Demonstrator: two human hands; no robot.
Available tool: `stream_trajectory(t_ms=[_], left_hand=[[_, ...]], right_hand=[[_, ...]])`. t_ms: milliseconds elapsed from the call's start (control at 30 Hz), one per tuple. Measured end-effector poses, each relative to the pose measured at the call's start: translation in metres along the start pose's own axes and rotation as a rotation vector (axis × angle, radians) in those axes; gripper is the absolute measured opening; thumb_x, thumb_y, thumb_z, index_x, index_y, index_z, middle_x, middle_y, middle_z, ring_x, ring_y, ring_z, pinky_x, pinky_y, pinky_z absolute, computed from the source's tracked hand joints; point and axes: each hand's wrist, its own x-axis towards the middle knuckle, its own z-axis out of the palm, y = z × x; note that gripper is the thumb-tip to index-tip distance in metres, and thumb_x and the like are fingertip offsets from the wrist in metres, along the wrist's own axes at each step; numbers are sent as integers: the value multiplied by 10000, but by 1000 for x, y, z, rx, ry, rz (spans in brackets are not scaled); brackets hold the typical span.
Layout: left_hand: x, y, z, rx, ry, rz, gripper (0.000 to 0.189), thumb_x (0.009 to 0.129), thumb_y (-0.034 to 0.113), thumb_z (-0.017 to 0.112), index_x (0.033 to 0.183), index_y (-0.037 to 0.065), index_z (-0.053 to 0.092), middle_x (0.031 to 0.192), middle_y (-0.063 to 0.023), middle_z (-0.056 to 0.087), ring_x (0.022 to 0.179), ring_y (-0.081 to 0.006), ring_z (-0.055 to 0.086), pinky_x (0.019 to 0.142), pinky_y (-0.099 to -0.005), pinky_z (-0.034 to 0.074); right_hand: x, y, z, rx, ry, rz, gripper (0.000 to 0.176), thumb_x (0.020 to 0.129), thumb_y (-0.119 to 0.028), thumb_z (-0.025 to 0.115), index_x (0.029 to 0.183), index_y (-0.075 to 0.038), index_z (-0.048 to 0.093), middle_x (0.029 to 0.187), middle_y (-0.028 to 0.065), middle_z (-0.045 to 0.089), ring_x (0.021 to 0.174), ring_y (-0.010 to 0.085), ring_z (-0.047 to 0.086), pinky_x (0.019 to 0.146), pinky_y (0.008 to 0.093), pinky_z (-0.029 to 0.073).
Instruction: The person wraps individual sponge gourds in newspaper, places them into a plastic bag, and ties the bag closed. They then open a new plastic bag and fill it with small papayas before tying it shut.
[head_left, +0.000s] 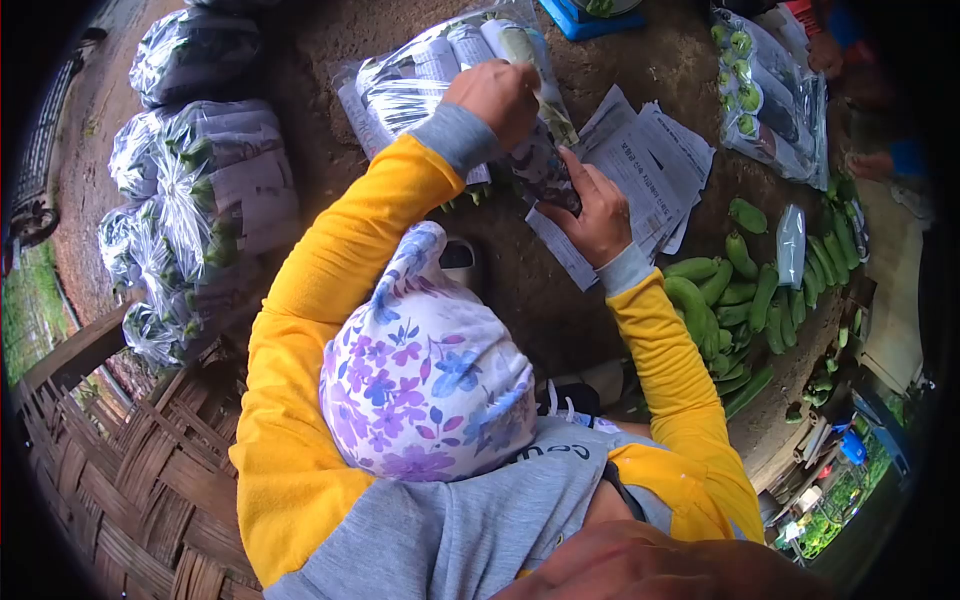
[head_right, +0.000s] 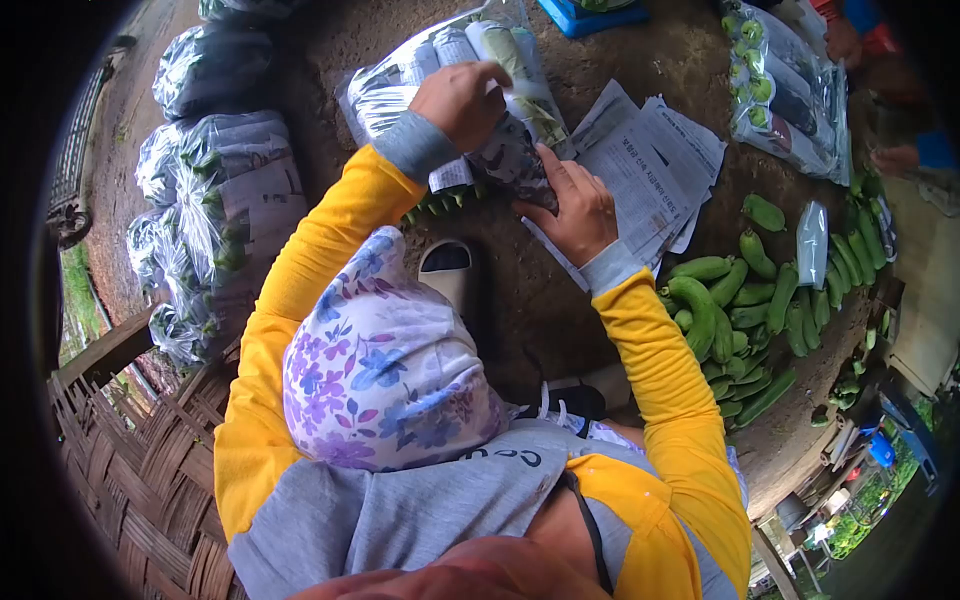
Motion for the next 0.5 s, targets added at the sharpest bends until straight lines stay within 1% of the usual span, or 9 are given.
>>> stream_trajectory(t_ms=[100, 133, 233, 267, 333, 433, 500], left_hand=[[-9, 9, -3, 99, -10, 66, 146, 741, 93, 524, 861, 34, 582, 769, -193, 577, 689, -362, 586, 626, -411, 477], [-12, 15, -6, 153, -25, 88, 131, 732, 78, 528, 853, 32, 549, 724, -191, 553, 674, -357, 586, 596, -412, 476], [-19, 32, -10, 312, -108, 48, 127, 728, 75, 530, 844, 24, 518, 722, -190, 547, 676, -347, 596, 581, -402, 481], [-19, 31, -10, 334, -117, 70, 113, 735, 80, 527, 825, 21, 493, 710, -184, 541, 667, -331, 605, 561, -388, 492], [-22, 37, -8, 401, -136, 75, 112, 739, 88, 530, 821, 21, 495, 708, -181, 543, 666, -314, 611, 549, -367, 501], [-25, 46, -7, 471, -166, 69, 117, 742, 103, 538, 813, 22, 493, 708, -174, 545, 665, -290, 618, 533, -338, 509], [-26, 50, -4, 505, -176, 58, 126, 742, 112, 543, 809, 20, 489, 708, -169, 546, 662, -279, 619, 527, -327, 511]], right_hand=[[1, -3, 8, 43, 9, 48, 684, 718, -385, 677, 1268, -74, 418, 894, 145, 571, 789, 329, 553, 687, 402, 432], [-1, -3, 11, 56, 19, 56, 683, 720, -382, 678, 1269, -73, 413, 887, 147, 573, 787, 332, 557, 681, 404, 434], [-9, -2, 26, 70, 81, 78, 681, 718, -357, 688, 1269, -69, 409, 907, 159, 587, 807, 342, 576, 682, 406, 451], [-7, 0, 35, 112, 93, 106, 683, 715, -350, 693, 1267, -67, 410, 920, 165, 588, 818, 346, 581, 687, 406, 457], [-11, -2, 42, 197, 116, 167, 685, 708, -335, 704, 1264, -62, 411, 947, 177, 592, 840, 354, 589, 696, 404, 468], [-12, -4, 41, 266, 107, 222, 640, 713, -299, 703, 1241, -53, 439, 976, 192, 592, 855, 356, 595, 711, 396, 475], [-8, 0, 43, 362, 99, 282, 607, 720, -275, 698, 1221, -34, 456, 975, 189, 595, 853, 324, 606, 705, 377, 478]])
